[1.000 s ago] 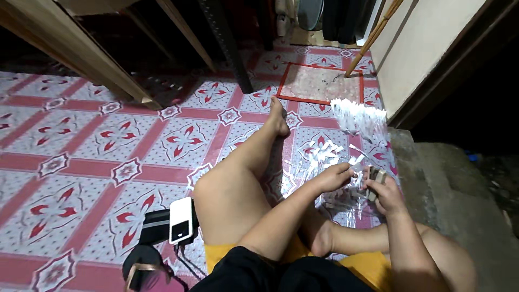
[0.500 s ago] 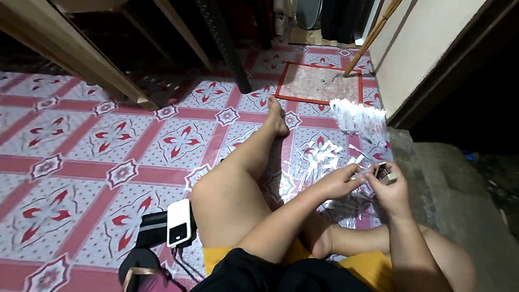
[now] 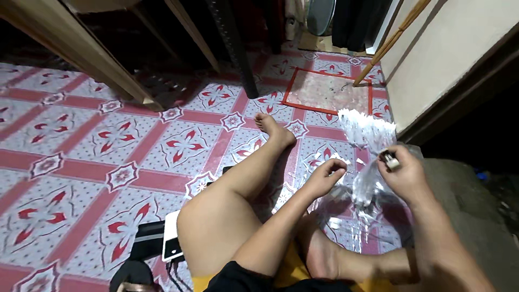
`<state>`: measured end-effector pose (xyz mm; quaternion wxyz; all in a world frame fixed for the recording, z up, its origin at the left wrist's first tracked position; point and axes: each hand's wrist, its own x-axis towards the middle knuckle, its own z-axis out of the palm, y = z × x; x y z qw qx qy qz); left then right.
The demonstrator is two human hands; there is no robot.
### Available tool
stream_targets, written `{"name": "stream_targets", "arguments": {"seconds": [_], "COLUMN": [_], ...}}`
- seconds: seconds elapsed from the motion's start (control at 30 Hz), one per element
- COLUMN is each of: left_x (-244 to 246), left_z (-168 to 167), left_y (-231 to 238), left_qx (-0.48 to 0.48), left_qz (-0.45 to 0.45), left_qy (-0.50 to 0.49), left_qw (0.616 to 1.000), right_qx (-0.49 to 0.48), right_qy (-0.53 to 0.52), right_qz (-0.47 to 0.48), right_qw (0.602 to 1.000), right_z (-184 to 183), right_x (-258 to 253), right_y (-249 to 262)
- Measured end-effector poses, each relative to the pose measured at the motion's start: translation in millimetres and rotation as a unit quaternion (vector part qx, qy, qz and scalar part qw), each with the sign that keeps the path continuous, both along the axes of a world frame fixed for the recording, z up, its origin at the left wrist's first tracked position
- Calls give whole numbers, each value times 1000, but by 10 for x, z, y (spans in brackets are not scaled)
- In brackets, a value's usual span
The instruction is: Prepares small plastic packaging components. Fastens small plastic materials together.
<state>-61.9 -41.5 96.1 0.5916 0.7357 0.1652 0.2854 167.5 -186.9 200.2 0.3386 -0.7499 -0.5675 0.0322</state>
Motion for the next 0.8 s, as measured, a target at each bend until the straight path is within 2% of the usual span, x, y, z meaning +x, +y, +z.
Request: {"name": "stream_targets", "arguments": {"seconds": [0.03,0.1,0.13,0.17,0.2,0.23,0.3,0.37,0.4,0.47,0.5,0.53,0.57,0.6,0.63,0.67,0.7,0.8], "left_x": [-42,-116,-151,-193,-241,-293,-394,-461,-475,-468,-452,-431,-410,-393,-382,-379,-384,-378], "left_z": [-45,-104,-127,-148,-175,-203,-271,-357,-384,-430,-462,-507,-554,-593,-632,-659,-661,-454], "left_y": [66,164,197,219,242,261,303,347,363,389,397,403,402,394,386,373,356,305], "left_qx": [-11,-19,-19,-21,-23,-27,-36,-46,-51,-52,-51,-48,-46,-44,-37,-26,-9,82], "left_qz": [12,23,27,32,36,41,55,68,75,81,79,73,69,69,71,78,93,167], "left_qy": [10,24,26,26,26,26,30,35,40,58,68,81,92,101,106,112,126,183], "left_qw": [1000,999,999,999,999,998,997,996,995,994,993,993,992,992,991,990,988,965], "right_qx": [-10,29,49,-3,0,33,114,150,131,-5,-52,53,32,-21,-63,-92,-111,-120], "right_qy": [-23,-72,-81,-19,25,46,57,70,82,104,77,-8,-22,-24,-42,-85,-145,-290], "right_qz": [-1,-15,-28,-44,-74,-97,-112,-121,-132,-144,-139,-152,-139,-124,-107,-89,-70,8], "right_qw": [1000,997,995,999,997,994,986,979,979,984,986,987,990,992,991,988,981,950], "right_z": [-34,-28,147,564,813,898,835,647,545,170,-339,-1249,-1844,-2227,-2454,-2536,-2465,-1906], "right_x": [64,134,37,-192,-348,-400,-353,-293,-282,-116,152,509,794,968,1034,1005,884,371], "right_y": [248,706,874,967,1087,1215,1467,1691,1777,1925,2027,2188,2240,2225,2169,2071,1929,1479]}}
